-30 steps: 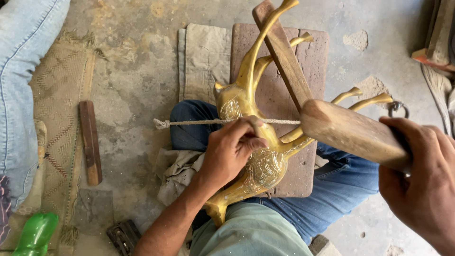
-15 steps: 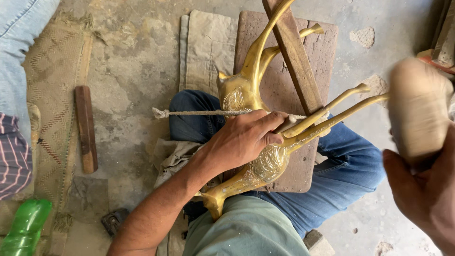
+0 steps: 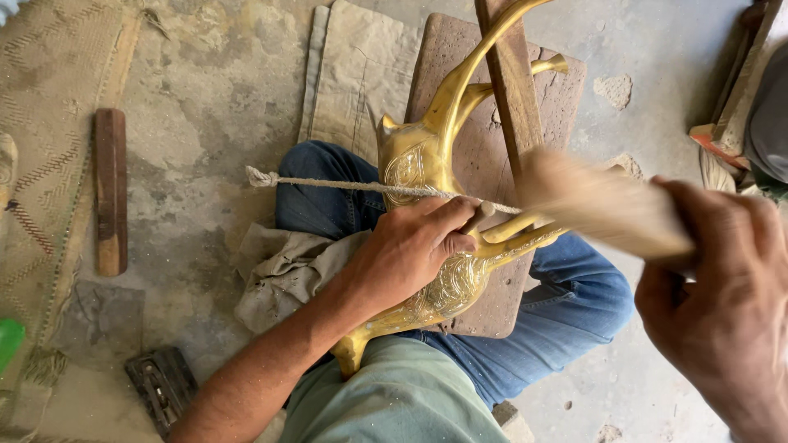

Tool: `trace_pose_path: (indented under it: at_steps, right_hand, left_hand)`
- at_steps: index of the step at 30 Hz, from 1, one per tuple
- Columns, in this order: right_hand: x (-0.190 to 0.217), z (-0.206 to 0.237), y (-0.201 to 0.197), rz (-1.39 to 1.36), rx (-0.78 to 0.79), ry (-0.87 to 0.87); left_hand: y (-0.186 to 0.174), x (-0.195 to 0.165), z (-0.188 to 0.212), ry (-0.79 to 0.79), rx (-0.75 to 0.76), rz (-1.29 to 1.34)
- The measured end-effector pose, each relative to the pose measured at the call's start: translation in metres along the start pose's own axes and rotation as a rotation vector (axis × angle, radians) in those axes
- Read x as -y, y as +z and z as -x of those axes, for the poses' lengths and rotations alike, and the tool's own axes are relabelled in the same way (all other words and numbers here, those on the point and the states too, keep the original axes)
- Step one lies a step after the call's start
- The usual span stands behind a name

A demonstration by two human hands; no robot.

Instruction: The person sits on the floor with a brass deer figurine resting on a board on their lap and engraves decorative patterns into its surface. They hold a small punch against the brass with one hand and strike it repeatedly with a wooden mallet held in the other hand, repositioning the punch across the body of the figure as the engraved design extends.

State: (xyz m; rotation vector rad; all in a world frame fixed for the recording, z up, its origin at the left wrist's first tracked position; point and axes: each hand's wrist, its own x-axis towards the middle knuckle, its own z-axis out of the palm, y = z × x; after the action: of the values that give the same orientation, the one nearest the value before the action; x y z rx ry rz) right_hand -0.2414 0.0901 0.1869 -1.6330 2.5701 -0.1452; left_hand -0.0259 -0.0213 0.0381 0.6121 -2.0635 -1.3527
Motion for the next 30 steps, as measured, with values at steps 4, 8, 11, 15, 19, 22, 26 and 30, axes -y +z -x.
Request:
trace_pose_path:
  at_steps: [4,8,11,15,19,22,26,30]
  right_hand:
    - [0.009,-0.006,-0.006,0.216,-0.028,-0.291]
    - [0.025,-0.010,-0.016,0.162,-0.085,-0.391]
    - [0.037,-0.014,-0.022,0.112,-0.074,-0.392]
    - [0.039,-0.015,-0.021,0.029,-0.028,-0.300]
    - [0.020,-0.013,-0.014,0.239,-0.005,-0.398]
    - [0.001,-0.007,-0.008,0.138,-0.047,-0.377]
    - [-0.013,0.001,0.002,-0.100,0.011,-0.214]
    - [-0.014,-0.001,0.003,-0.232,0.031,-0.231]
  left_hand:
    - [0.003,-0.002,0.007,-0.077,0.005,-0.050]
    - [0.003,-0.002,0.016,-0.041,-0.132,-0.001]
    - [0.006,0.000,0.017,-0.088,-0.143,-0.002]
    - [0.006,0.001,0.019,-0.074,-0.161,0.026]
    - [0.002,0.004,0.017,-0.047,-0.080,-0.009]
    - [0.002,0.007,0.011,-0.003,-0.054,-0.053]
    - [0.002,0.008,0.007,-0.003,-0.040,-0.026]
    - [0.002,0.007,0.008,-0.012,-0.011,0.019]
